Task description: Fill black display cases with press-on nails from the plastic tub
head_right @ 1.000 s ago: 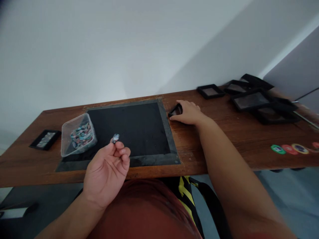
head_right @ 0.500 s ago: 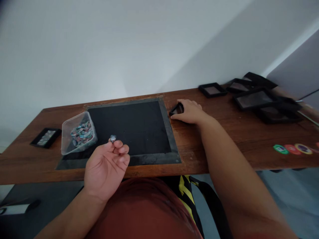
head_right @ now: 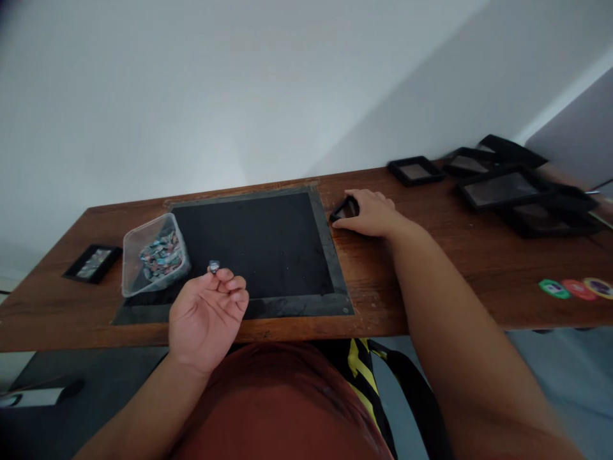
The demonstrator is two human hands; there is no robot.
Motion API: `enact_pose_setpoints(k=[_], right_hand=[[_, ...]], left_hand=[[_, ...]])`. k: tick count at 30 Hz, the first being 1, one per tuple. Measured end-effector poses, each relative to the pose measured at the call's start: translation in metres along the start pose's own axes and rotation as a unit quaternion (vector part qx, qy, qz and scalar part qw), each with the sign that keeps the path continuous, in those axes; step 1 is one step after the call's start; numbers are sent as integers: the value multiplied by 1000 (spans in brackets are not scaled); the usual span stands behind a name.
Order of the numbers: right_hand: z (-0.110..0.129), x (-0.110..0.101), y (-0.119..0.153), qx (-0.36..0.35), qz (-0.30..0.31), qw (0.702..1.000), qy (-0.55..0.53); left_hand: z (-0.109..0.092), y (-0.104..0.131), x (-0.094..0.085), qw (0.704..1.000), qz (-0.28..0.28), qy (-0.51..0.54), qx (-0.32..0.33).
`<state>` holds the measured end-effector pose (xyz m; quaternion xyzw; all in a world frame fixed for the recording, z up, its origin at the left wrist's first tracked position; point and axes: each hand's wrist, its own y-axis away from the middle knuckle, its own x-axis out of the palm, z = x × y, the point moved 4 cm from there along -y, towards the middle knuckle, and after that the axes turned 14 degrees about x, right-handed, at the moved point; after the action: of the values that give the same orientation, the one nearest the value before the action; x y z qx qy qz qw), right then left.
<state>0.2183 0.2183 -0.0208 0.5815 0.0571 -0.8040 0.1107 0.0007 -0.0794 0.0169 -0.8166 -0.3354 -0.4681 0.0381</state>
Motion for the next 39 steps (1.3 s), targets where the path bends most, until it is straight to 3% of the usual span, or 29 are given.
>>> enact_pose_setpoints(k=[13, 33, 39], right_hand=[[2, -1, 1, 5, 7, 1000, 4], [4, 0, 2, 9, 13, 1000, 16], [4, 1, 1, 14, 9, 1000, 18]], left_hand=[[1, -1, -2, 1000, 19, 7, 11], [-10, -2, -7, 998, -28, -14, 55], [-23, 3, -11, 994, -18, -22, 109]])
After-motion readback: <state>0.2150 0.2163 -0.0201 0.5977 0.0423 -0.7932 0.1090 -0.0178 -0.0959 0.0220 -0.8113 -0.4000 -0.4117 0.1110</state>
